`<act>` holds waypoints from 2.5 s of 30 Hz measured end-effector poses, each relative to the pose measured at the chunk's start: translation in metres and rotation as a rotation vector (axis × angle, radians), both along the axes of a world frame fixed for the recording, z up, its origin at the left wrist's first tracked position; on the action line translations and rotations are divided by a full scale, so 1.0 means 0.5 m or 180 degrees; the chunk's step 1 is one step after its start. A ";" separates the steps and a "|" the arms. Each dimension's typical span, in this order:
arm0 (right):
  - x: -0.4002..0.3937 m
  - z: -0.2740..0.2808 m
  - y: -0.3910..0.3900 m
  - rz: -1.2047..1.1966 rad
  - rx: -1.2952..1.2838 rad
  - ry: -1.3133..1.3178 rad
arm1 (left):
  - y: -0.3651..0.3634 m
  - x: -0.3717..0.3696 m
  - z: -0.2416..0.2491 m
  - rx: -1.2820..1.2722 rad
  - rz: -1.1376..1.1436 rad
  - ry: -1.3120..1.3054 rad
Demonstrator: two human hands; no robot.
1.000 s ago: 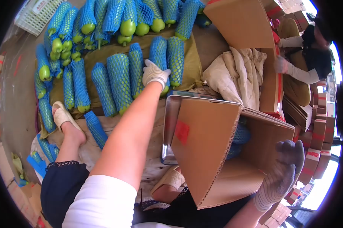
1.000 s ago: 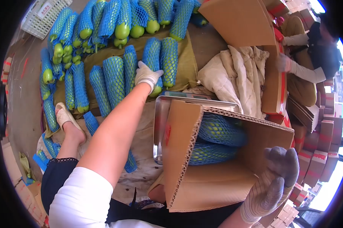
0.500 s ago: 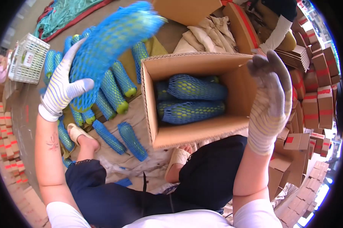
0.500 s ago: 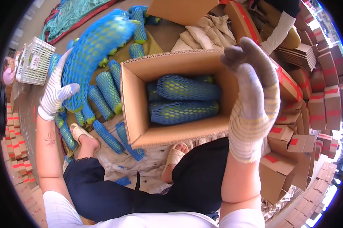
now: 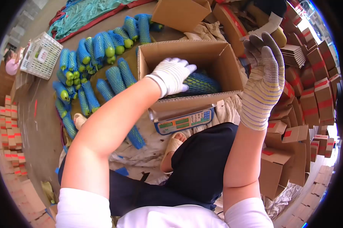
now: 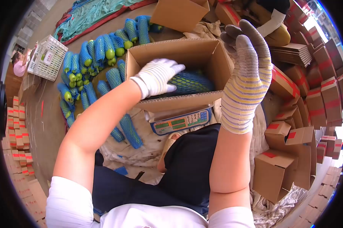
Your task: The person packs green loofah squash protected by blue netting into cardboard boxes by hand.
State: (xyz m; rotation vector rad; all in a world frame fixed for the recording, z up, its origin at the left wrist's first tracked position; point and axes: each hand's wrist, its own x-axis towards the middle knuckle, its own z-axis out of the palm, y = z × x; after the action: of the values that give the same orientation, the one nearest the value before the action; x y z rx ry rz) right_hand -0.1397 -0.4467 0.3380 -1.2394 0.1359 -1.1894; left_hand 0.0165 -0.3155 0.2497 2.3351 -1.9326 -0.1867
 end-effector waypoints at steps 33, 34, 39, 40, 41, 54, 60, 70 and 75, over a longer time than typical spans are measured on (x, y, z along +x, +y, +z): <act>-0.021 -0.064 -0.046 0.0448 -0.5273 0.4968 | 0.594 -0.062 0.017 -0.0346 0.2077 0.1376; -0.017 -0.052 -0.063 0.0323 -0.5231 0.4954 | 0.598 -0.062 0.016 -0.0413 0.2135 0.1322; -0.091 0.017 -0.116 0.0099 -0.4847 0.4963 | 0.608 -0.062 -0.002 -0.0615 0.2323 0.1570; -0.118 0.030 -0.130 0.0050 -0.4700 0.5088 | 0.607 -0.062 -0.005 -0.0615 0.2414 0.1698; -0.151 0.037 -0.151 0.0000 -0.4675 0.5102 | 0.605 -0.062 -0.008 -0.0611 0.2496 0.1828; -0.795 -0.211 -0.289 -0.2201 -0.2344 0.5941 | 0.639 -0.073 -0.051 -0.0721 0.2765 0.1639; -0.625 -0.299 -0.253 -0.1700 -0.1956 0.6401 | 0.669 -0.139 0.020 -0.0234 0.2732 0.1110; -0.471 -0.199 -0.201 -0.1547 -0.3148 0.4429 | 0.759 -0.187 0.094 -0.1632 0.3325 0.1772; -0.186 -0.182 -0.114 -0.0338 -0.3277 0.3343 | 0.652 -0.165 0.108 -0.0426 0.2322 0.0932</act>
State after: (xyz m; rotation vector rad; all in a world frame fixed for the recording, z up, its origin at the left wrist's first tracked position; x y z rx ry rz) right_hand -0.2328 -0.5039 0.2469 -2.7181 0.3880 -0.5282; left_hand -0.0662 0.0107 0.3037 2.5605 -0.8601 -0.2947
